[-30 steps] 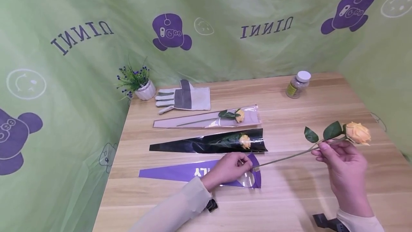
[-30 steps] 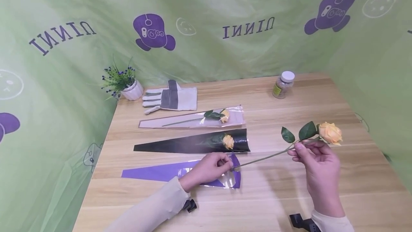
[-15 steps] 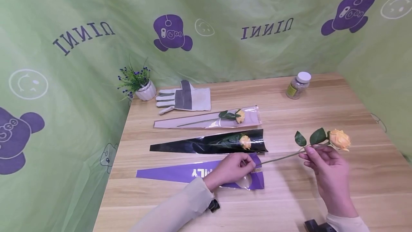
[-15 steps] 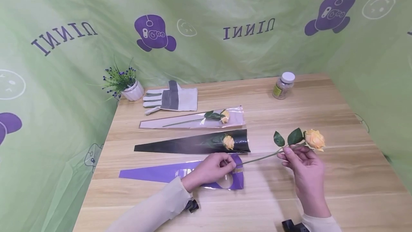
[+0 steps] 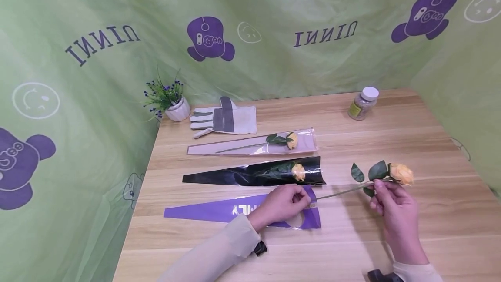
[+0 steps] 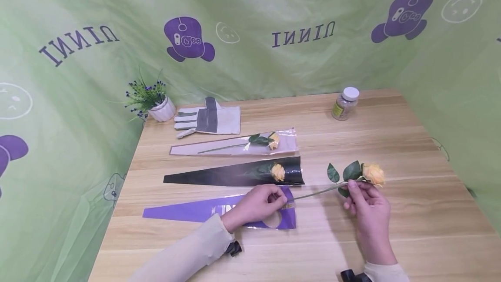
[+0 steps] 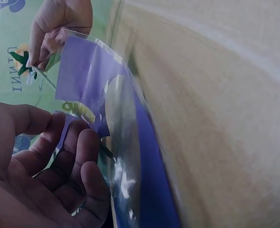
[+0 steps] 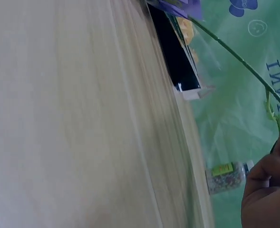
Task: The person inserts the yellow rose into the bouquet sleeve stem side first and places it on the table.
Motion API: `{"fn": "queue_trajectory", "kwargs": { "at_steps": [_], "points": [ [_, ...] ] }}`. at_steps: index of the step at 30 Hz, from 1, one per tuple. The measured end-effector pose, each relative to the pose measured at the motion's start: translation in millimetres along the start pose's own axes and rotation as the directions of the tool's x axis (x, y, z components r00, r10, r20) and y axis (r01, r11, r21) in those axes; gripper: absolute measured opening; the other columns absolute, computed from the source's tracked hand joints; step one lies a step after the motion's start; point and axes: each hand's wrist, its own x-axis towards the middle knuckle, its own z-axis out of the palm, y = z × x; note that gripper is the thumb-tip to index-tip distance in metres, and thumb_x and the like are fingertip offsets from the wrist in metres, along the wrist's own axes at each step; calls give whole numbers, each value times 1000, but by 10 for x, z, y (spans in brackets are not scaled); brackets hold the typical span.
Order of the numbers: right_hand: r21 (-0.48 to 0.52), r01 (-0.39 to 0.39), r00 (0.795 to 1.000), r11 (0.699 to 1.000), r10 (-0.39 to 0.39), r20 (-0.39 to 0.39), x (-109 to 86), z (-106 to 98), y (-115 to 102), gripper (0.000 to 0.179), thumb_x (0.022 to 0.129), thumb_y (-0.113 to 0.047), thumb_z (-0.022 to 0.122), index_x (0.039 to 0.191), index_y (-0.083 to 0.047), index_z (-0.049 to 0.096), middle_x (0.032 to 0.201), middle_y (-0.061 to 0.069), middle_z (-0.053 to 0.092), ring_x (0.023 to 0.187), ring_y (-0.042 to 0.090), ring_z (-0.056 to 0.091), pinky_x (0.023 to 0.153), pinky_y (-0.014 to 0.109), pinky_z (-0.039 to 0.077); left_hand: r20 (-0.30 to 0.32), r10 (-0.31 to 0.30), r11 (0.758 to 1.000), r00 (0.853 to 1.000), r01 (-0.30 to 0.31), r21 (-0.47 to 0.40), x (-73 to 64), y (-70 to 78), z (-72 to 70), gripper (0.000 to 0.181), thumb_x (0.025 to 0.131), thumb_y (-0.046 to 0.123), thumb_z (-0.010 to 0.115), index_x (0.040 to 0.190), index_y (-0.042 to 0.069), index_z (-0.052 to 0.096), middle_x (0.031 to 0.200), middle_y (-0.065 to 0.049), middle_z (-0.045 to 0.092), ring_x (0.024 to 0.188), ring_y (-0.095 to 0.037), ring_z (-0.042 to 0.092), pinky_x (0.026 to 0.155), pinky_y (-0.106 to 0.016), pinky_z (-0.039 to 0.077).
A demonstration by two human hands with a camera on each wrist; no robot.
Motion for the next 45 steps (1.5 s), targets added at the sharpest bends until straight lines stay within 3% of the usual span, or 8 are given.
{"fn": "queue_trajectory", "kwargs": {
  "at_steps": [2, 9, 17, 31, 38, 45],
  "points": [
    [-37, 0, 999, 999, -1, -36, -16, 37, 21, 10, 96, 6, 65, 87, 1, 67, 75, 5, 69, 49, 8, 52, 43, 16, 40, -9, 19, 999, 1000, -19, 30, 3, 16, -12, 14, 99, 28, 63, 93, 21, 74, 81, 20, 61, 74, 6, 55, 72, -15, 45],
    [-8, -64, 998, 998, 64, -3, -70, 62, 71, 12, 96, 6, 65, 91, -4, 71, 89, 1, 71, 74, 8, 68, 66, 21, 56, -1, 25, 999, 1000, -25, 29, 10, 45, -36, 12, 99, 28, 64, 95, 22, 74, 84, 20, 61, 76, 7, 55, 72, -14, 45],
    [-47, -46, 997, 998, 48, 56, -111, 64, 100, 14, 97, 5, 64, 92, -6, 72, 84, -2, 69, 58, 5, 51, 51, 17, 44, -9, 44, 999, 999, -44, 25, 4, 25, -33, 12, 99, 28, 64, 94, 22, 74, 83, 20, 60, 76, 6, 55, 71, -14, 45],
    [-96, -46, 984, 994, 62, 166, -206, 91, 128, 18, 98, 8, 60, 108, -4, 68, 94, -2, 71, 68, 7, 54, 59, 19, 46, -22, 61, 998, 998, -61, 5, 6, 54, -47, 13, 99, 28, 64, 92, 21, 73, 80, 18, 59, 72, 4, 54, 69, -15, 45],
    [-236, -18, 963, 971, 80, 257, -255, 101, 134, 24, 97, 8, 61, 116, -5, 68, 102, -2, 70, 85, 8, 62, 71, 18, 51, -39, 79, 997, 996, -80, -11, 7, 99, -62, 14, 100, 27, 65, 90, 20, 72, 79, 16, 58, 72, 2, 53, 68, -16, 45],
    [-338, 25, 946, 941, 87, 313, -286, 96, 168, 20, 96, 5, 65, 115, 2, 68, 107, -2, 72, 98, 11, 64, 82, 20, 51, -38, 82, 996, 996, -83, -20, 4, 142, -82, 15, 100, 28, 64, 90, 21, 73, 79, 16, 57, 72, 2, 52, 68, -16, 46]
  ]
}}
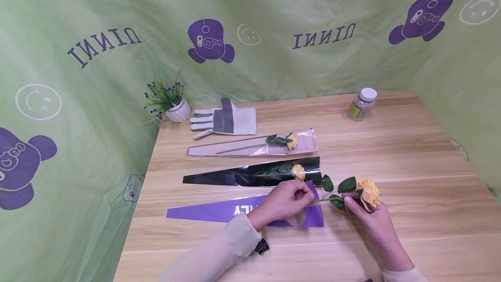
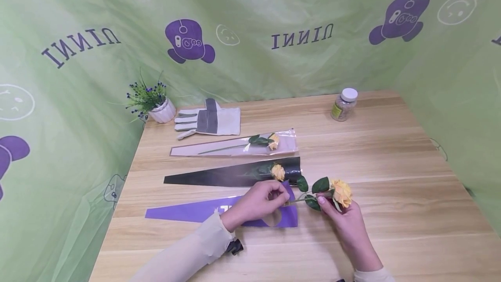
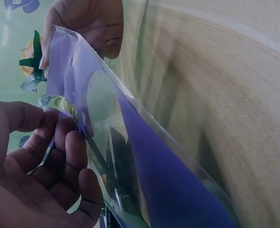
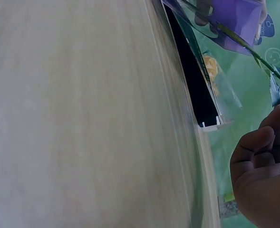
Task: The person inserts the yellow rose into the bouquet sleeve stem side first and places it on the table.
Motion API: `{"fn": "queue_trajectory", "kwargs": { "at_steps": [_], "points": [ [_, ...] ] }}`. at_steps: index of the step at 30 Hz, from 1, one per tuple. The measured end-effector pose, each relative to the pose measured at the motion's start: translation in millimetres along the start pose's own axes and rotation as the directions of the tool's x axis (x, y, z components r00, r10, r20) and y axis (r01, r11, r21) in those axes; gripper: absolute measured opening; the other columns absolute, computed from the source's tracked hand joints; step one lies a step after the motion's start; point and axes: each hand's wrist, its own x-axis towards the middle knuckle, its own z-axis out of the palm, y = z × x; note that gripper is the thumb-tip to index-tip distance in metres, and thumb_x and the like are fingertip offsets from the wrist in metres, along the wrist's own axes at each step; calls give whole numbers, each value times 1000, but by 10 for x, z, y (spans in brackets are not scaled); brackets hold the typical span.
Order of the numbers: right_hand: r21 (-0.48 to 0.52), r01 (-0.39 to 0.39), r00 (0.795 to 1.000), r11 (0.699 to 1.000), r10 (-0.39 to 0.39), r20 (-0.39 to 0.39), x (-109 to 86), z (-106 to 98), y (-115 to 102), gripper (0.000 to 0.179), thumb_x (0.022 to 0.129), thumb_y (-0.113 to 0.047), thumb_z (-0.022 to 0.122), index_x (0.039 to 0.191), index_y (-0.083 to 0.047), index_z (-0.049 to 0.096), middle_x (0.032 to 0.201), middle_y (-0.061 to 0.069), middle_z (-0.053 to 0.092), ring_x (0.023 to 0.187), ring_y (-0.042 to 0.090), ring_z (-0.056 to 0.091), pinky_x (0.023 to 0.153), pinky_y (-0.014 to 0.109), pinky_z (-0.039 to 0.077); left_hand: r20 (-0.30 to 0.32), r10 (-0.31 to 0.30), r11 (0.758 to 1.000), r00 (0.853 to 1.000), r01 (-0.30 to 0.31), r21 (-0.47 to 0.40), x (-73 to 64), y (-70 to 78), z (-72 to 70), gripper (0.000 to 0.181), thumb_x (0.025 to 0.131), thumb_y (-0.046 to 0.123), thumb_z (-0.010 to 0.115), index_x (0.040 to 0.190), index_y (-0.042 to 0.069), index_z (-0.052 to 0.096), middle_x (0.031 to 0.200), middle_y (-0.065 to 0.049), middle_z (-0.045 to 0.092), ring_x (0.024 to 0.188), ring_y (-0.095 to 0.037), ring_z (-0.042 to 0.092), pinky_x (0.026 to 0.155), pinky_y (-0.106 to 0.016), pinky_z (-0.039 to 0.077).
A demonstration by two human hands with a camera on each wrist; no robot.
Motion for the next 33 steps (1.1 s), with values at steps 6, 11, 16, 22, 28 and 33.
{"fn": "queue_trajectory", "kwargs": {
  "at_steps": [6, 11, 16, 22, 28, 33],
  "points": [
    [-77, 28, 999, 997, -27, 19, -10, 34, -8, 18, 94, 8, 66, 112, 8, 68, 104, -1, 72, 97, 11, 64, 84, 19, 49, -8, 15, 1000, 1000, -16, -9, 5, 14, -6, 14, 100, 27, 65, 92, 20, 74, 82, 16, 59, 75, 2, 53, 70, -15, 46],
    [-185, 58, 998, 981, -52, 34, -8, 61, -36, 19, 93, 8, 66, 112, 7, 68, 100, 0, 73, 91, 9, 63, 80, 20, 49, -19, 27, 1000, 999, -26, 13, 11, 48, -12, 14, 100, 27, 64, 92, 20, 74, 82, 17, 58, 75, 2, 53, 70, -15, 45],
    [-199, 69, 997, 977, -61, 47, -5, 95, -47, 19, 94, 8, 66, 113, 7, 66, 100, 0, 73, 88, 9, 64, 78, 21, 50, -30, 35, 999, 999, -34, 25, 25, 63, -7, 14, 100, 28, 64, 93, 22, 74, 82, 18, 58, 75, 2, 52, 70, -15, 44],
    [-218, 90, 994, 972, -74, 78, -3, 149, -22, 18, 94, 7, 67, 112, 8, 67, 103, 0, 73, 96, 10, 65, 85, 19, 48, -47, 52, 998, 998, -51, 25, 27, 78, -8, 12, 99, 25, 65, 92, 21, 74, 82, 18, 58, 75, 3, 52, 71, -14, 44],
    [-192, 51, 994, 980, -32, 104, -6, 229, 5, 20, 96, 3, 66, 115, 9, 65, 106, 2, 73, 99, 13, 66, 89, 20, 47, -45, 69, 997, 997, -68, 22, 23, 111, -21, 12, 99, 25, 65, 93, 20, 73, 83, 17, 59, 77, 3, 53, 72, -14, 44],
    [-197, 26, 996, 980, -8, 90, -4, 280, 21, 20, 96, -1, 67, 113, 9, 65, 104, 2, 73, 98, 14, 66, 87, 20, 48, -45, 86, 996, 995, -84, 37, 29, 138, -28, 13, 99, 25, 64, 90, 20, 72, 79, 16, 57, 74, 3, 52, 70, -13, 43]
  ]
}}
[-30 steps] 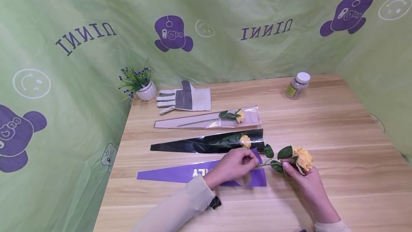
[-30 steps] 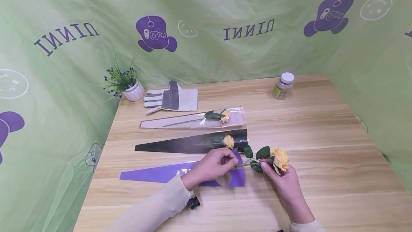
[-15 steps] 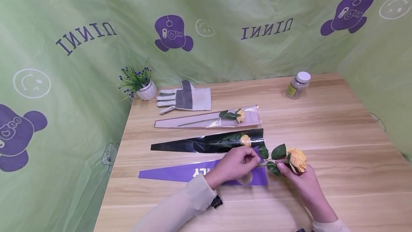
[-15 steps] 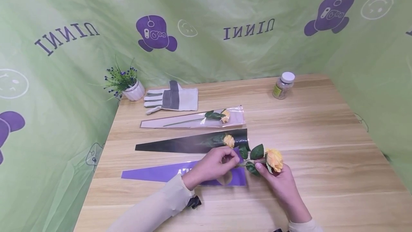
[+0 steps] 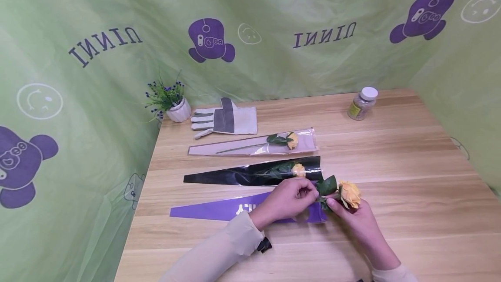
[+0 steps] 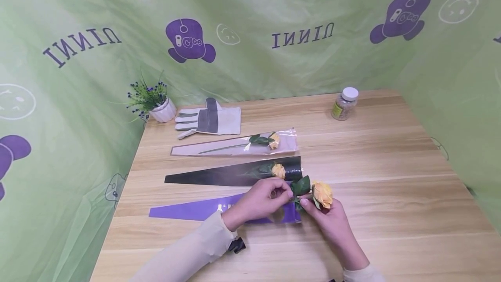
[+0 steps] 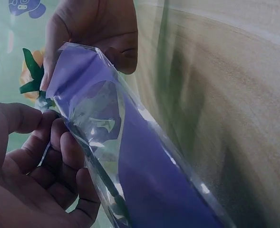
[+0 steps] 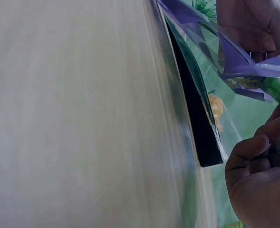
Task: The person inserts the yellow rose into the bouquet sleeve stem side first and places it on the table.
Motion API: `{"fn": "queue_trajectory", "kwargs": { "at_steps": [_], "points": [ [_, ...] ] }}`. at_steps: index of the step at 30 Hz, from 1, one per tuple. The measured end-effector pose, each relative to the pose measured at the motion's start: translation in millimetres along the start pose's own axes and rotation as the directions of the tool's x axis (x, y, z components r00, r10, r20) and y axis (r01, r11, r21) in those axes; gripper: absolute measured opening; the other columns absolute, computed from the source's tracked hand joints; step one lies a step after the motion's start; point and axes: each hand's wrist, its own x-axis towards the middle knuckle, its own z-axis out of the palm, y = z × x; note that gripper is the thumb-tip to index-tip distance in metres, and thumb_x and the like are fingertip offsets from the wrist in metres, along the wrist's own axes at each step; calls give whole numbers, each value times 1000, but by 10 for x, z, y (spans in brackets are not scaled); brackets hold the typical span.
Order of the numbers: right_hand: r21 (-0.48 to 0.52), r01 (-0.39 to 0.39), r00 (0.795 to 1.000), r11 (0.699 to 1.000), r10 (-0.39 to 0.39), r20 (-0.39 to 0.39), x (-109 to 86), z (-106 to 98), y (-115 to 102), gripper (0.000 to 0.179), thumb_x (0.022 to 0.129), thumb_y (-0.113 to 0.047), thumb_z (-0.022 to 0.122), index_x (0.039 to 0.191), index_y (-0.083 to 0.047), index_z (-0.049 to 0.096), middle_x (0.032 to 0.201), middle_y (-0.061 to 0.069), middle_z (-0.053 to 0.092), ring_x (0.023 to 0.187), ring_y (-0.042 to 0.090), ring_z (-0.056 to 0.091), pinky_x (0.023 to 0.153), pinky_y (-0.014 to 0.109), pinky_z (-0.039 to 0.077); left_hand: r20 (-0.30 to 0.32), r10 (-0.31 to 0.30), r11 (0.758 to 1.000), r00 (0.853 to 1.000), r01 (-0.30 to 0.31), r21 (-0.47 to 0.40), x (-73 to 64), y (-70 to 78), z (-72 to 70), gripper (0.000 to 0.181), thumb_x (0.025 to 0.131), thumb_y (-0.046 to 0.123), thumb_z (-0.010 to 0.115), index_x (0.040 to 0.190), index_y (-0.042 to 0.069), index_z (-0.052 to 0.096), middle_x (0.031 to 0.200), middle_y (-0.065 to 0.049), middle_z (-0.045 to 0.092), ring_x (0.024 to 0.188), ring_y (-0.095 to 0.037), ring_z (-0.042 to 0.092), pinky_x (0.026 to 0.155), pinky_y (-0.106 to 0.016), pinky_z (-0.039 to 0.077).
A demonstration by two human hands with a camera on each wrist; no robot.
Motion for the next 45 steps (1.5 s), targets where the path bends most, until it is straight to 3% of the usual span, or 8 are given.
{"fn": "queue_trajectory", "kwargs": {
  "at_steps": [9, 15, 20, 23, 27, 35, 38, 45],
  "points": [
    [116, -59, 998, 992, 57, 19, -7, 93, 13, 22, 95, 2, 68, 116, 9, 66, 107, 3, 73, 101, 13, 65, 89, 22, 48, 4, -4, 1000, 1000, 5, -3, 6, 28, -21, 11, 98, 22, 66, 92, 19, 74, 80, 17, 59, 74, 4, 52, 70, -13, 44],
    [230, -11, 994, 973, -15, 110, -41, 57, 21, 22, 106, -11, 54, 115, 4, 66, 100, 0, 68, 89, 11, 61, 81, 23, 49, -8, -21, 1000, 1000, 21, -1, 9, 31, -41, 12, 97, 24, 65, 91, 20, 74, 79, 18, 58, 73, 4, 52, 70, -14, 44],
    [389, -4, 948, 921, -121, 295, -25, -51, 41, 70, 108, -49, 7, 131, -9, 60, 95, -1, 56, 80, 13, 51, 74, 29, 46, -5, -33, 999, 999, 33, -25, -3, 5, -73, 11, 97, 23, 66, 90, 19, 74, 80, 18, 59, 74, 4, 53, 71, -14, 45],
    [465, -5, 926, 885, -172, 336, -1, -81, 56, 70, 108, -42, -1, 133, -11, 57, 98, 1, 58, 82, 14, 52, 73, 30, 45, -4, -29, 999, 1000, 29, -30, -5, 1, -85, 11, 97, 22, 66, 90, 18, 74, 81, 18, 59, 74, 5, 53, 71, -14, 45],
    [525, -27, 900, 851, -207, 382, 5, -92, 67, 55, 111, -23, 5, 133, -11, 55, 100, -1, 59, 80, 14, 49, 74, 29, 45, -4, -23, 1000, 1000, 22, -20, -8, 12, -92, 9, 96, 21, 67, 91, 19, 74, 81, 18, 59, 74, 5, 53, 71, -14, 45],
    [477, -75, 886, 876, -161, 434, -6, -124, 48, 50, 109, -12, 18, 114, -9, 68, 91, -3, 62, 79, 10, 54, 77, 27, 49, 12, -35, 999, 999, 35, -32, -23, 47, -104, 9, 96, 20, 67, 94, 18, 75, 83, 18, 60, 74, 4, 54, 70, -14, 46],
    [473, -55, 873, 879, -188, 450, 10, -129, 49, 50, 108, -8, 18, 109, -7, 68, 86, -1, 59, 72, 18, 50, 75, 29, 48, 19, -36, 999, 999, 36, -30, -25, 58, -108, 9, 97, 21, 67, 94, 18, 75, 83, 18, 60, 74, 4, 54, 71, -14, 46],
    [378, 40, 900, 925, -198, 389, 36, -145, 42, 44, 108, 0, 28, 122, -6, 69, 77, 1, 51, 64, 33, 31, 62, 33, 42, 32, -46, 998, 998, 46, -31, -39, 105, -130, 11, 97, 23, 65, 93, 20, 75, 81, 18, 60, 72, 4, 54, 68, -15, 46]
  ]
}}
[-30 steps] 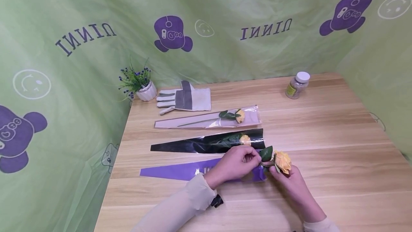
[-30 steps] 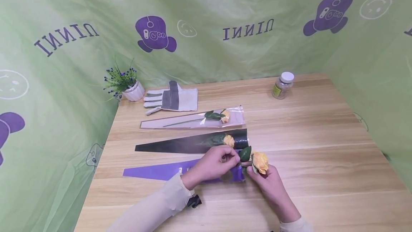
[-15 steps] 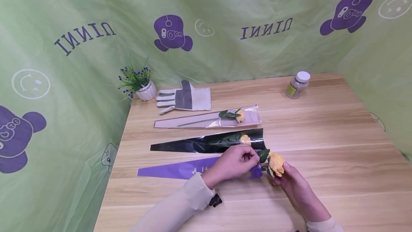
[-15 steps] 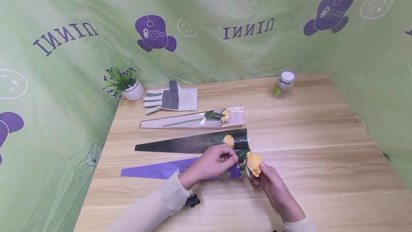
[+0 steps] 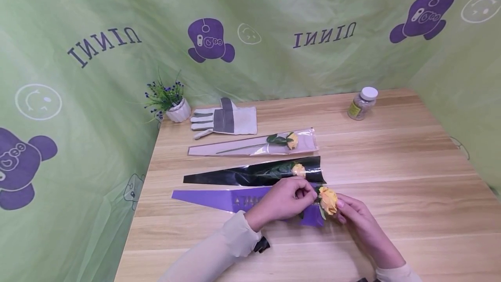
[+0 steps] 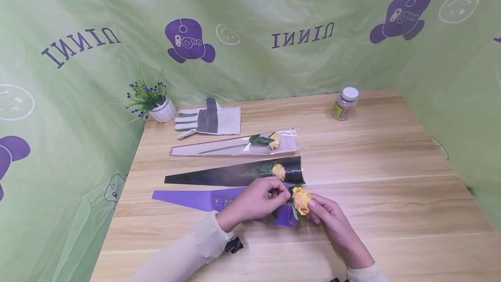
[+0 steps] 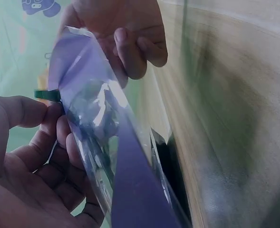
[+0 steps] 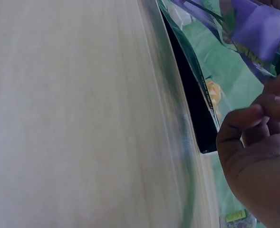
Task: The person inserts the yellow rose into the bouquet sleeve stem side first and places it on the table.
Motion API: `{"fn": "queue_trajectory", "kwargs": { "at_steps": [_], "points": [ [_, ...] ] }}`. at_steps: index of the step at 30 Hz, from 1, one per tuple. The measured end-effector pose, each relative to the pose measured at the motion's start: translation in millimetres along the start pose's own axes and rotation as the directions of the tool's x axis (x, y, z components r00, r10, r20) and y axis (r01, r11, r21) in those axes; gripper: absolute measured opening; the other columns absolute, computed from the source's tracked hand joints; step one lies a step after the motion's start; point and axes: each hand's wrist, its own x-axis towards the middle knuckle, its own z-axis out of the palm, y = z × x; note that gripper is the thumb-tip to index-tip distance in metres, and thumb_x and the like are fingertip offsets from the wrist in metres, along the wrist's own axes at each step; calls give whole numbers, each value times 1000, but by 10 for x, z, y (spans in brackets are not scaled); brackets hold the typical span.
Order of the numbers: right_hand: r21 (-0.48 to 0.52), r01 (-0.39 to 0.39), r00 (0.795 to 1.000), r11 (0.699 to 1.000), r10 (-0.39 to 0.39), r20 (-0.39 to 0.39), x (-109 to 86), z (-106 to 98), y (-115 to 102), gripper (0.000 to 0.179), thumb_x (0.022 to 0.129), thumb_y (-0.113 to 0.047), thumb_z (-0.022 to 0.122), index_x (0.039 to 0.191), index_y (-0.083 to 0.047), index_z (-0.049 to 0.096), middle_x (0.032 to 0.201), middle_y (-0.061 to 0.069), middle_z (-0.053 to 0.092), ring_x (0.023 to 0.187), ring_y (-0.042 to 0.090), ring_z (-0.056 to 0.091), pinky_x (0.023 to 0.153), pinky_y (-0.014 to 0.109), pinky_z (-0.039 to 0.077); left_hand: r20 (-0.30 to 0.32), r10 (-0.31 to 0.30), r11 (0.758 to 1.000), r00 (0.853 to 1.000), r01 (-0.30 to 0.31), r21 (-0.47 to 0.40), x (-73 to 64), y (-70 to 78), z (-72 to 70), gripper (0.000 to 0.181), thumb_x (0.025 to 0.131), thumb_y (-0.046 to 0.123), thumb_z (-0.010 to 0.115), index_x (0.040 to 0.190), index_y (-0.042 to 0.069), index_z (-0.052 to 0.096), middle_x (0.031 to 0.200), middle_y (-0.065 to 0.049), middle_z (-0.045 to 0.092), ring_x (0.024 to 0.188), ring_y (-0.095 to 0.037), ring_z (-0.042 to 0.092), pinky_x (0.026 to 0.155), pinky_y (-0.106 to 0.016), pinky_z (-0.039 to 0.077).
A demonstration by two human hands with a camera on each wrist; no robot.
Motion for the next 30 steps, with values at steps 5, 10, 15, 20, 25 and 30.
{"fn": "queue_trajectory", "kwargs": {
  "at_steps": [5, 10, 15, 20, 25, 30],
  "points": [
    [-37, 3, 998, 999, -5, -68, 3, 12, 4, 38, 106, 6, 35, 128, 0, 66, 78, -2, 53, 63, 22, 40, 62, 28, 45, 2, 6, 1000, 1000, -6, -4, 3, 21, -4, 12, 97, 23, 65, 92, 19, 75, 79, 18, 59, 70, 5, 54, 66, -14, 47],
    [-146, -40, 962, 989, -2, -274, 23, 76, 0, 24, 100, 10, 52, 121, 10, 63, 101, 3, 69, 86, 11, 64, 77, 23, 53, -3, -8, 1000, 1000, 8, 3, 4, 35, -11, 12, 97, 24, 65, 91, 20, 74, 78, 18, 59, 70, 3, 53, 66, -15, 46],
    [-196, -26, 905, 980, -60, -421, 51, 147, -9, 17, 89, 17, 65, 105, 16, 62, 100, 11, 67, 85, 16, 66, 76, 24, 55, -9, -16, 1000, 1000, 16, 21, 3, 53, -12, 12, 97, 24, 65, 89, 21, 73, 78, 17, 58, 71, 3, 53, 68, -15, 45],
    [-240, 76, 919, 968, -161, -360, 46, 181, -17, 17, 86, 22, 66, 101, 14, 66, 100, 16, 69, 89, 17, 67, 79, 24, 55, -16, -6, 999, 1000, 6, 44, 5, 58, -17, 12, 96, 24, 65, 88, 21, 73, 76, 17, 58, 70, 2, 52, 68, -15, 44],
    [-350, 80, 947, 933, -181, -265, 39, 173, -1, 17, 92, 16, 62, 105, 10, 71, 101, 19, 70, 96, 16, 66, 82, 23, 53, -25, 11, 998, 1000, -9, 61, 5, 69, -18, 13, 96, 24, 64, 90, 19, 74, 76, 17, 57, 70, 3, 52, 68, -14, 44],
    [-439, 70, 953, 896, -189, -235, 37, 154, 4, 20, 94, 14, 62, 109, 6, 72, 101, 18, 68, 96, 17, 64, 79, 22, 52, -32, 15, 996, 999, -12, 83, 5, 71, -16, 13, 96, 24, 64, 89, 19, 74, 76, 17, 56, 69, 3, 50, 67, -14, 43]
  ]
}}
